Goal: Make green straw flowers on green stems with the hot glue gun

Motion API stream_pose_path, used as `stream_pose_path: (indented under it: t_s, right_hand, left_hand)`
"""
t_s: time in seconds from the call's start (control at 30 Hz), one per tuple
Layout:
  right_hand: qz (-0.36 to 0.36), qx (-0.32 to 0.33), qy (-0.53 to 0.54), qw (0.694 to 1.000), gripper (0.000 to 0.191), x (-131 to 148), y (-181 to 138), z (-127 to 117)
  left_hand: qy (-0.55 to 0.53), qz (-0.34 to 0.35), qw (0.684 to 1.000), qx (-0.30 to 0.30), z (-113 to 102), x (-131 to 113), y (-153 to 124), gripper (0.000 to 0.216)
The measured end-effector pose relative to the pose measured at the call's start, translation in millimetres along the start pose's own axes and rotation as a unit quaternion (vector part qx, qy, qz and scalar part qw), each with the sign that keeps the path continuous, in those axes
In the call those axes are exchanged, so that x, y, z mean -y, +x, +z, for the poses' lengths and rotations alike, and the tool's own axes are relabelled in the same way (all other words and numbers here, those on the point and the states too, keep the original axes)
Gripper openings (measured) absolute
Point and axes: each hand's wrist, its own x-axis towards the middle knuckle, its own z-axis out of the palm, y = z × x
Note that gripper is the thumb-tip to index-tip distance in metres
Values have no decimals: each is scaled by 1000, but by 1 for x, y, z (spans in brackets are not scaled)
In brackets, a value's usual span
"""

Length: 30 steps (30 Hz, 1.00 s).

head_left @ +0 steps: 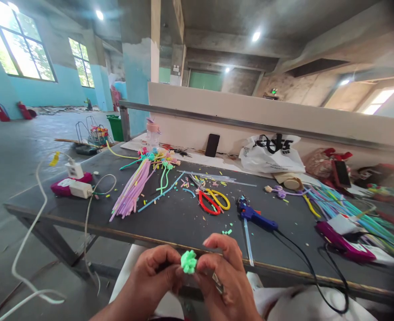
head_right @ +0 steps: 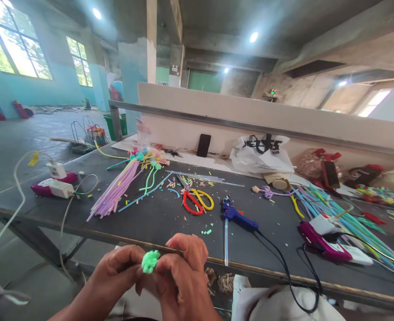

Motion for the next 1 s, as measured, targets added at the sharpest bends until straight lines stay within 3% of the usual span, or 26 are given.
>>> stream_pose_path:
  t_s: [0.17, 0.37, 0.7, 0.9, 1.0]
  right_hand:
    - [4, 3, 0, 1000, 13, 1, -1, 0]
    - [30, -10, -13, 999, 11, 0, -5, -3]
    - [-10, -34, -34, 999, 17, 0, -5, 2]
    - [9, -12, -14, 1000, 18, -3, -6, 2]
    - [20, 3, -20, 1000, 12, -6, -8, 1]
  left_hand:
    - [-47, -28, 999, 0, 3, 6, -4, 31]
    - [-9, -29, 999, -38, 3, 2, 0, 24]
    - [11, -20, 999, -46, 6, 0, 0, 21]
    - [10, -28, 999, -44, 7, 2, 0, 23]
    - [60, -6, 996, -59, 5, 5, 2, 20]
